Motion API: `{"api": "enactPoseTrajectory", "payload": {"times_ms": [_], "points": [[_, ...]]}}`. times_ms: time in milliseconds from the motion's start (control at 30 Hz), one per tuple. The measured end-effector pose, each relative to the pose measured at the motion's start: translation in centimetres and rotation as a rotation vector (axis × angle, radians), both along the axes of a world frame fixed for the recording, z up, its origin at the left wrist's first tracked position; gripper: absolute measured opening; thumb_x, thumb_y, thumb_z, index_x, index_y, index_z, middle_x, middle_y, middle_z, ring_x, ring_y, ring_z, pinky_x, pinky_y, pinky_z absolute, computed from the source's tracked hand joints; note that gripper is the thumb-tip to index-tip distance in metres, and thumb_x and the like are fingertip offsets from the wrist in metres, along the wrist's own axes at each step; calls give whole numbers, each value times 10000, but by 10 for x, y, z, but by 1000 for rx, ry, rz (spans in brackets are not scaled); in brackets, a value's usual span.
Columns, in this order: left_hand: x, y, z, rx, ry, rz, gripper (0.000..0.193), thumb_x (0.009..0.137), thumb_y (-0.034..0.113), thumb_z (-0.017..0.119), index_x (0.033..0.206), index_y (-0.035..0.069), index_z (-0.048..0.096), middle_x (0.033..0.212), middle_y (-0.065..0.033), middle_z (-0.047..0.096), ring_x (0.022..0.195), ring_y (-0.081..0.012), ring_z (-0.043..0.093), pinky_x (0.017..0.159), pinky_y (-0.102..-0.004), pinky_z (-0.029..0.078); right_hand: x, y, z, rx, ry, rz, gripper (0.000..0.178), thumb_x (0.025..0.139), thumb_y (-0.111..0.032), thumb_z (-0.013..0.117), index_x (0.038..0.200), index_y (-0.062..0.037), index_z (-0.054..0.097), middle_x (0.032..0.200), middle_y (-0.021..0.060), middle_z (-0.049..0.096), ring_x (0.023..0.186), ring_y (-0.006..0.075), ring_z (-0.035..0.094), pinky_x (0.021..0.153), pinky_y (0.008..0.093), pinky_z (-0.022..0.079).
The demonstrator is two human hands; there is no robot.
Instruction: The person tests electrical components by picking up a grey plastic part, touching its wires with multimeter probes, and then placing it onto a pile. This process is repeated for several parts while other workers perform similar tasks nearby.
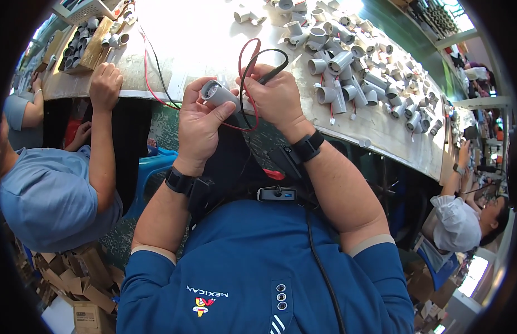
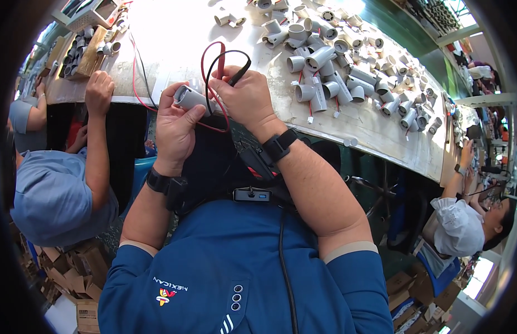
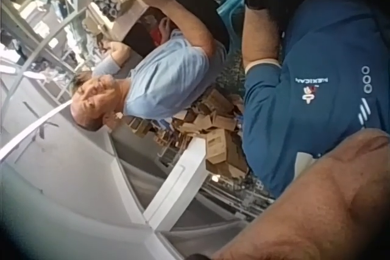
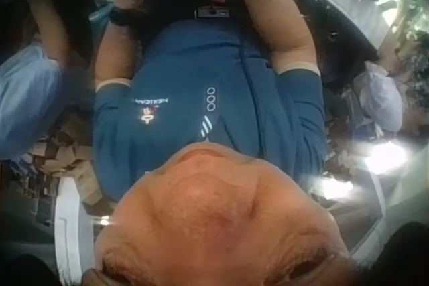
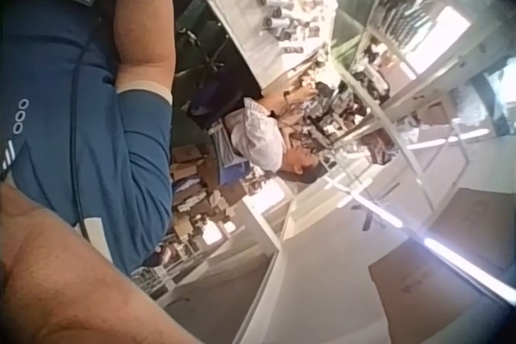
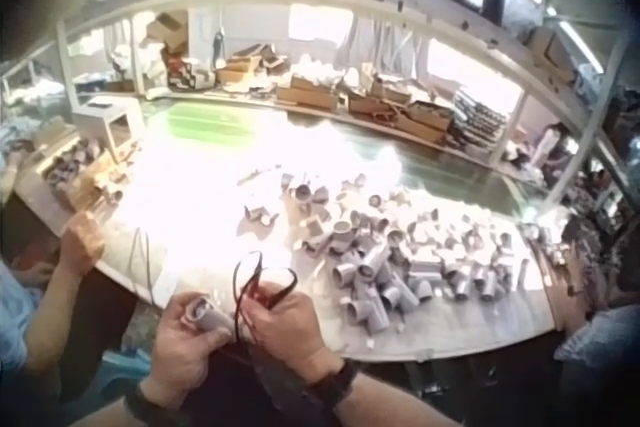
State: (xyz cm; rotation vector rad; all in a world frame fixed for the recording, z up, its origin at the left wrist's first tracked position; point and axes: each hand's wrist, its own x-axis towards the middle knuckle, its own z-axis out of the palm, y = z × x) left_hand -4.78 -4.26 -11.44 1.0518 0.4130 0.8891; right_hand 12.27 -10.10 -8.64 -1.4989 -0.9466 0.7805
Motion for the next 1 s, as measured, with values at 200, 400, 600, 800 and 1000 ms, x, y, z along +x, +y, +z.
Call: {"api": "enactPoseTrajectory", "payload": {"times_ms": [200,400,600,800,1000], "points": [[0,-1,-1,-3,5,-4,546,941,-108,698,1412,56,476,1263,-143,612,1234,-299,677,1027,-364,601,-1,0,1,-17,23,-26,170,957,-116,714,1070,-13,788,866,46,784,696,79,693,609,239,540],[2,1,0,10,-3,-6,550,935,-120,696,1409,55,479,1248,-122,617,1216,-283,684,1012,-355,597,1,2,-7,9,31,-54,160,952,-107,713,1059,-18,791,838,37,775,690,76,689,605,244,537],[2,3,-5,29,-8,-2,569,923,-135,696,1414,60,483,1238,-103,631,1194,-262,688,1013,-349,580,-1,-1,-2,39,-21,-40,141,953,-92,706,1030,4,775,834,45,770,703,93,700,620,250,539],[-1,3,-1,21,-12,-16,573,923,-128,701,1415,71,486,1244,-103,638,1185,-247,688,1020,-349,573,-5,4,-14,124,39,6,122,949,-63,711,1028,14,763,832,51,768,751,112,730,639,244,544],[2,2,2,15,-8,-42,572,926,-113,711,1414,85,488,1230,-89,655,1171,-211,690,1003,-329,575,0,-2,-10,59,25,-27,125,950,-60,728,1045,16,759,844,55,767,788,122,747,639,243,545]]}}
